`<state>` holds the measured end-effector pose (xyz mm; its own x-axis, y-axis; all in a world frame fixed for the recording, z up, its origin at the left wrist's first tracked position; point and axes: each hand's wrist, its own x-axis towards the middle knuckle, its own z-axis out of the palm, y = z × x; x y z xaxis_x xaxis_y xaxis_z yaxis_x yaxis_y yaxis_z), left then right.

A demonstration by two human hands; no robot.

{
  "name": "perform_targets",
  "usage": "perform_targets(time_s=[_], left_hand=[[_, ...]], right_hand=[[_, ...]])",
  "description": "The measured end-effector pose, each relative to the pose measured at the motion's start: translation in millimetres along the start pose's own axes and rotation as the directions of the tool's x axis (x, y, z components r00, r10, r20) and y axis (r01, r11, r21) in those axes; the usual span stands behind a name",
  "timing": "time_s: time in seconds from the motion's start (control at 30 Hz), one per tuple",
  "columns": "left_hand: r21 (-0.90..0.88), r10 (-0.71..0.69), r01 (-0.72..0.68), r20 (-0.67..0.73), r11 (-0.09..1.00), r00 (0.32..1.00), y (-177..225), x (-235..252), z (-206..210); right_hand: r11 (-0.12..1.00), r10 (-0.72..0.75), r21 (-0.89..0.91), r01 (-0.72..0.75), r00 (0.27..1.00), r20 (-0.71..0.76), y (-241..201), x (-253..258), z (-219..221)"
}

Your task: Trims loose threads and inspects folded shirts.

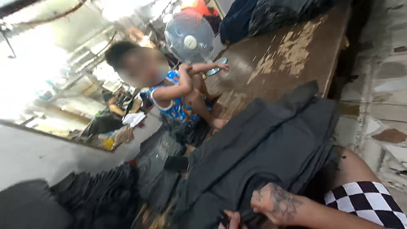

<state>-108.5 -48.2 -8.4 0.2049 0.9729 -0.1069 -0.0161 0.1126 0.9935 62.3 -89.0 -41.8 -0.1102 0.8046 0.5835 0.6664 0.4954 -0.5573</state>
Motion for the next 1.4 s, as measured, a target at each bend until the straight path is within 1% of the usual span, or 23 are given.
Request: perform_targets(time_s=[0.13,0.17,0.2,0.27,0.37,0.43,0.5,0.57,0.63,0.7,0.77,0.8,0.87,0.9,0.93,1.0,1.07,1.17,1.23,1.27,1.33,1.37,1.4], left_hand=[[-0.023,-0.070,0.070,-0.023,0.997,0.997,-12.8,4.3,-13.3],[-0.044,-0.071,0.070,-0.020,0.997,0.997,-14.8,5.5,-14.2],[-0.055,-0.068,0.067,-0.016,0.996,0.998,-16.4,6.3,-14.6],[-0.061,-0.063,0.062,-0.017,0.996,0.998,-18.1,6.8,-14.5],[-0.052,-0.071,0.070,-0.016,0.996,0.997,-17.9,7.7,-12.8],[-0.045,-0.082,0.082,-0.008,0.996,0.997,-17.7,7.4,-11.0],[-0.055,-0.072,0.072,0.004,0.996,0.997,-20.4,7.6,-12.5],[-0.080,-0.059,0.060,0.013,0.995,0.998,-23.6,9.0,-15.1],[-0.094,-0.051,0.053,0.020,0.994,0.998,-24.8,9.4,-17.1],[-0.090,-0.051,0.053,0.022,0.995,0.998,-24.0,9.1,-17.9],[-0.098,-0.048,0.049,0.014,0.994,0.999,-24.0,9.3,-18.2],[-0.103,-0.046,0.046,0.007,0.994,0.999,-24.4,9.5,-18.5],[-0.109,-0.031,0.031,0.000,0.994,1.000,-26.2,8.7,-18.7],[-0.109,-0.019,0.019,-0.003,0.994,1.000,-26.9,8.4,-17.8],[-0.100,-0.011,0.011,-0.007,0.995,1.000,-26.6,8.1,-16.4],[-0.071,-0.025,0.024,-0.011,0.997,1.000,-23.3,6.9,-14.2],[-0.048,-0.033,0.033,-0.006,0.998,0.999,-21.1,5.9,-12.7],[-0.005,-0.016,0.016,0.014,1.000,1.000,-23.1,3.7,-13.5],[-0.006,-0.012,0.012,0.020,1.000,1.000,-24.5,4.0,-15.0],[-0.001,-0.011,0.011,0.026,1.000,1.000,-24.9,4.7,-16.2],[0.093,0.014,-0.020,0.062,0.996,0.998,-23.5,4.6,-20.2],[0.214,0.048,-0.069,0.106,0.974,0.993,-21.1,4.1,-23.7],[0.373,0.098,-0.155,0.168,0.915,0.981,-17.0,3.5,-27.5]], right_hand=[[0.999,-0.028,-0.028,0.027,0.999,-0.021,14.0,-3.5,14.8],[1.000,0.015,-0.020,-0.014,1.000,0.023,11.7,2.2,13.2],[0.997,0.076,-0.012,-0.075,0.990,0.117,6.9,9.6,9.7],[0.986,0.164,-0.015,-0.167,0.937,0.310,-2.5,25.4,8.0],[0.992,0.114,0.008,-0.124,0.931,0.348,0.2,32.3,13.9],[0.991,0.106,0.038,-0.131,0.916,0.387,2.0,29.8,3.6],[0.996,0.078,0.008,-0.083,0.953,0.292,3.5,20.2,1.1],[0.999,-0.002,-0.040,0.006,0.994,0.111,9.5,9.4,4.3],[0.996,-0.075,0.042,0.074,0.996,0.038,18.6,1.1,1.3],[0.979,-0.094,0.184,0.086,0.995,0.036,25.9,-3.0,-2.6],[0.977,-0.020,0.213,0.000,0.995,0.094,20.4,4.4,-6.9],[0.978,0.058,0.187,-0.092,0.982,0.180,12.3,12.9,-10.8],[0.959,0.203,0.111,-0.260,0.907,0.369,-5.1,33.5,-15.3],[0.955,0.230,0.073,-0.287,0.874,0.428,-9.6,40.9,-12.3],[0.964,0.214,0.051,-0.262,0.872,0.441,-9.6,43.1,-5.1],[0.989,0.115,0.046,-0.142,0.921,0.373,-3.1,36.2,8.8],[0.994,0.078,0.050,-0.101,0.936,0.344,0.8,29.5,7.0],[0.986,0.158,-0.025,-0.166,0.873,0.462,-4.5,28.1,-9.0],[0.980,0.195,-0.074,-0.183,0.847,0.494,-5.9,26.0,-13.6],[0.983,0.182,-0.079,-0.164,0.864,0.469,-4.4,22.6,-13.0],[0.997,0.068,-0.055,-0.054,0.951,0.302,3.7,11.7,-7.6],[0.999,-0.009,-0.032,0.015,0.982,0.186,9.4,6.9,-4.7],[0.998,-0.067,-0.006,0.068,0.994,0.091,14.0,3.6,-3.4]])
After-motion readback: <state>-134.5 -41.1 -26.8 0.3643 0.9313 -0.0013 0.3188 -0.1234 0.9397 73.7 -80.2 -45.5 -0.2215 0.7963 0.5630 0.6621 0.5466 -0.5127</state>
